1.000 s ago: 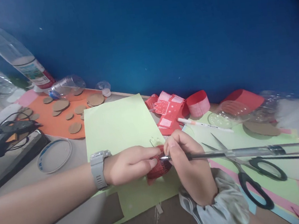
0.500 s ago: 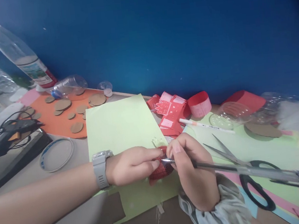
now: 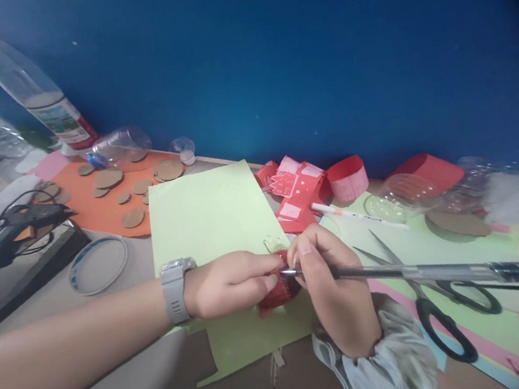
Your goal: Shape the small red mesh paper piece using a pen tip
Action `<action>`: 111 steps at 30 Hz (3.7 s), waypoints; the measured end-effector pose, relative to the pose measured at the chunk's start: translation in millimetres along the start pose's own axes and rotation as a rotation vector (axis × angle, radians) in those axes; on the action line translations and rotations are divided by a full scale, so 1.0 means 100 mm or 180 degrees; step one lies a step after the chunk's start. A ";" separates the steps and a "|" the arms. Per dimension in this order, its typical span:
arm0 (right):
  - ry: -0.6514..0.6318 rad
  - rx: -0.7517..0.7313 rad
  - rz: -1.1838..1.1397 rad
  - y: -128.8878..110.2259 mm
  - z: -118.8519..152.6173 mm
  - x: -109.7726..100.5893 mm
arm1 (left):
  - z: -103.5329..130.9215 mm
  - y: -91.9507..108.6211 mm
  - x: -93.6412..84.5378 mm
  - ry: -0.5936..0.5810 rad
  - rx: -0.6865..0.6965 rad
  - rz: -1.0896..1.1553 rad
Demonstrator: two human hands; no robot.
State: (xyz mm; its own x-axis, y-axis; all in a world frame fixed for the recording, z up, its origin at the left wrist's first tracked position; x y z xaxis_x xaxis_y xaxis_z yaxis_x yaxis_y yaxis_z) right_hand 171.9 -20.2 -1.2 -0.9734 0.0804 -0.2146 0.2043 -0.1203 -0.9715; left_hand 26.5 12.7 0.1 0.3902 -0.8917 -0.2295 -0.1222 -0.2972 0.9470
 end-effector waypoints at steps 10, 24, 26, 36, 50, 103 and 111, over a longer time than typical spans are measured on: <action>0.0011 -0.0072 0.0266 -0.01 0.00 0.00 | 0.00 0.00 -0.01 -0.0040 -0.0115 -0.0090; -0.0024 -0.0013 0.0210 -0.01 -0.01 0.00 | 0.00 -0.01 -0.01 -0.0037 -0.0084 -0.0217; -0.0016 -0.0008 0.0192 -0.01 -0.01 0.00 | 0.00 -0.01 -0.01 -0.0029 -0.0109 -0.0243; -0.0014 0.0059 0.0168 -0.01 -0.01 0.00 | 0.00 0.00 -0.01 -0.0061 -0.0158 -0.0226; -0.0008 -0.0059 0.0215 -0.03 -0.01 0.00 | 0.01 -0.01 -0.01 -0.0045 -0.0145 -0.0182; -0.0021 -0.0250 0.0254 -0.04 -0.02 0.00 | 0.03 -0.02 0.02 0.0248 -0.0038 0.0214; -0.0028 -0.0250 0.0182 -0.04 -0.02 0.00 | 0.03 -0.02 0.02 0.0188 -0.0072 0.0120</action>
State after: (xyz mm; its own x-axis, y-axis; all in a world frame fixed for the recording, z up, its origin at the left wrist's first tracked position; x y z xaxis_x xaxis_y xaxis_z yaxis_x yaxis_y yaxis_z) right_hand 171.0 -18.0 2.5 -0.9607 0.0668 -0.2695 0.2668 -0.0464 -0.9626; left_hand 24.7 10.8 -3.2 0.4390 -0.8801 -0.1806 -0.1174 -0.2555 0.9596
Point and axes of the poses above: each hand's wrist, its own z-axis away from the middle knuckle, its own x-axis out of the palm, y = z × x, the point moved 3 cm from there along -z, towards the middle knuckle, and after that the axes turned 12 degrees about x, right-handed, at the moved point
